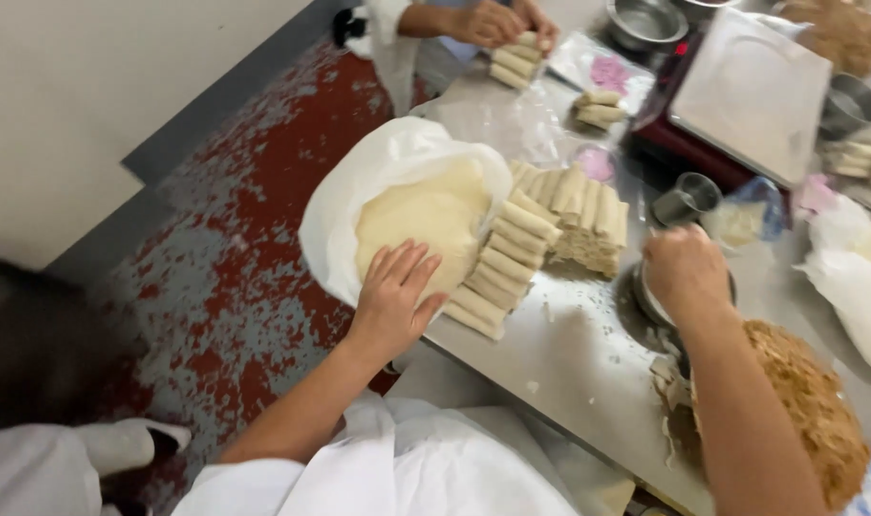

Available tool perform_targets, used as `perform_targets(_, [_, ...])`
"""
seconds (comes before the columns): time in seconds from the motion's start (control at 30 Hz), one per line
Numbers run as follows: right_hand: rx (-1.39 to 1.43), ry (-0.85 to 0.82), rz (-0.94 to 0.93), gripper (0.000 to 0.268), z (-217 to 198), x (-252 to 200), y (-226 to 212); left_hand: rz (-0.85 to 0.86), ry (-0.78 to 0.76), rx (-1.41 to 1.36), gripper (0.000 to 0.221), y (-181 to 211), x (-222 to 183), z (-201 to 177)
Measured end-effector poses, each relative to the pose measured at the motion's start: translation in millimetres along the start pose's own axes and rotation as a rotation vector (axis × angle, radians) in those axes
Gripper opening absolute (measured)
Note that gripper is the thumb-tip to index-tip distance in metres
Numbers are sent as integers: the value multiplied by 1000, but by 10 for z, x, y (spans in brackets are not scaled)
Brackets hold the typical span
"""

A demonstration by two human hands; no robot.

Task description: A person is manually preparing food items (labeled as pink flowers) by placing filling on wrappers, rolling them into cylinders, and stacking them.

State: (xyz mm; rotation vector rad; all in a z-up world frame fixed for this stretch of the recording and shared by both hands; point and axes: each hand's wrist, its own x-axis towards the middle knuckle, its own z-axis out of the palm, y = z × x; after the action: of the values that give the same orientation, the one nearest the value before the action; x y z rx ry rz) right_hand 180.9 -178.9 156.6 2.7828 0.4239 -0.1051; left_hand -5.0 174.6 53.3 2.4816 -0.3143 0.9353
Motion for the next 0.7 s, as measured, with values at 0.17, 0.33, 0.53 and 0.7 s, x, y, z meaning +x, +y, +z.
perform_targets(0.17, [593, 264, -325, 27, -313, 461, -1754, -36, 44, 98, 38, -258, 24, 210])
perform_targets(0.33, [758, 164, -595, 25, 133, 1501, -2997, -109, -21, 149, 37, -394, -12, 67])
perform_targets(0.53, [748, -78, -482, 39, -15, 1537, -2935, -136, 12, 100, 45, -361, -66, 164])
perform_targets(0.7, [692, 183, -448, 36, -179, 1548, -2913, -102, 148, 32, 25, -381, -106, 126])
